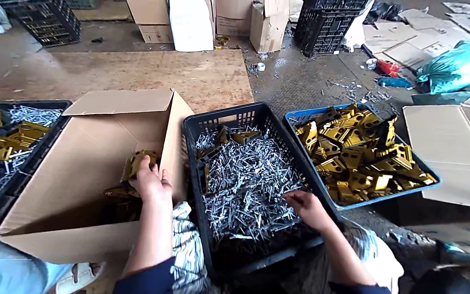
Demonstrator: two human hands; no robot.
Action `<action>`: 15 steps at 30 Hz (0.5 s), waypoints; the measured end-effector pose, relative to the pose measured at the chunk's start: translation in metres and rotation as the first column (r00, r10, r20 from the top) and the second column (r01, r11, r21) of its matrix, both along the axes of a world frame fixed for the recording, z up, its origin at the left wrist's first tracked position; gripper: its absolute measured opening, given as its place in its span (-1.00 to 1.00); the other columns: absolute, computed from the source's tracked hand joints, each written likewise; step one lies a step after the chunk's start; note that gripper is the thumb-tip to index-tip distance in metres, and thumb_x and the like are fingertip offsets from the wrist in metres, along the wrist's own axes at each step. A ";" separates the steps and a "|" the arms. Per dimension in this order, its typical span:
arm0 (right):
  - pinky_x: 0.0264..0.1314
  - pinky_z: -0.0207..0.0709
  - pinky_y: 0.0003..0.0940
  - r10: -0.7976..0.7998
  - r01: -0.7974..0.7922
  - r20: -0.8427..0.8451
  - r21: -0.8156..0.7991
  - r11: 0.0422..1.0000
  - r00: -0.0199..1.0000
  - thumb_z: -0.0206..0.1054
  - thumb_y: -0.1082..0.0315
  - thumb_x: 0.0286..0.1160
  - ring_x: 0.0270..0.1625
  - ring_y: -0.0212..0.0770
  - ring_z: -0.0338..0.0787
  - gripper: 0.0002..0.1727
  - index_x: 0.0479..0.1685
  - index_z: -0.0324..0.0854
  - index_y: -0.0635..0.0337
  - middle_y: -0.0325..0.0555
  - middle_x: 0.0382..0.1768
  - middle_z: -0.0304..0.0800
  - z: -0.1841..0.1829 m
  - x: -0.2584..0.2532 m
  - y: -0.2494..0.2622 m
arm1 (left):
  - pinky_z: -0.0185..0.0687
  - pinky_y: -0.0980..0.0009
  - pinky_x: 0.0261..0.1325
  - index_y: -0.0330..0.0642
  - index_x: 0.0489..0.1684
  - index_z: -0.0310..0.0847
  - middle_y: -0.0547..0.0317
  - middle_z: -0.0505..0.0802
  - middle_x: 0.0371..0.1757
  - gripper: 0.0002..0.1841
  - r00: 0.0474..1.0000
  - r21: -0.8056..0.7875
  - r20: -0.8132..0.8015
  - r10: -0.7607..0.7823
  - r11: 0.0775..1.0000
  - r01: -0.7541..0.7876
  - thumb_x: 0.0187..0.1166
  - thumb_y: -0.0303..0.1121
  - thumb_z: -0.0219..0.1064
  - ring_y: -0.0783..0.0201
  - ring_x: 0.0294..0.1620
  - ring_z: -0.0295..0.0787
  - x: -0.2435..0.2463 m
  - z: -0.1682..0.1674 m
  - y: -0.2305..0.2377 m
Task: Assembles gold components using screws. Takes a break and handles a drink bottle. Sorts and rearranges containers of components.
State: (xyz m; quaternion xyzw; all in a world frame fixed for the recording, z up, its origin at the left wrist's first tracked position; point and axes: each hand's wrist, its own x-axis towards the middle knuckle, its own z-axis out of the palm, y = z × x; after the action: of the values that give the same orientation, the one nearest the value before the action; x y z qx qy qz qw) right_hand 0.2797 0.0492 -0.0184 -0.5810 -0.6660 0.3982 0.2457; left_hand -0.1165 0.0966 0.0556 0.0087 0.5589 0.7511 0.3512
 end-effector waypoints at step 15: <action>0.00 0.73 -0.27 0.138 -0.138 0.004 -0.051 0.989 0.990 0.19 0.30 0.66 -0.22 -0.33 0.86 -0.69 0.17 0.79 0.13 -0.13 -0.19 0.91 -0.007 -0.021 0.020 | -0.32 -0.36 0.75 -0.09 0.43 0.67 -0.10 0.33 0.79 -0.48 -0.369 -0.891 -0.151 -0.917 0.287 -0.351 0.46 -0.16 0.44 -0.21 0.87 -0.10 0.085 -0.090 0.065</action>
State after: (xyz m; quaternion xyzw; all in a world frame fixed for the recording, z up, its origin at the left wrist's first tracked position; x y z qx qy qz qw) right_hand 0.2585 0.0692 -0.0250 -0.5411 -0.6952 0.4289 0.2000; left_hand -0.0312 0.1615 -0.0341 0.6168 0.7758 -0.1306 0.0271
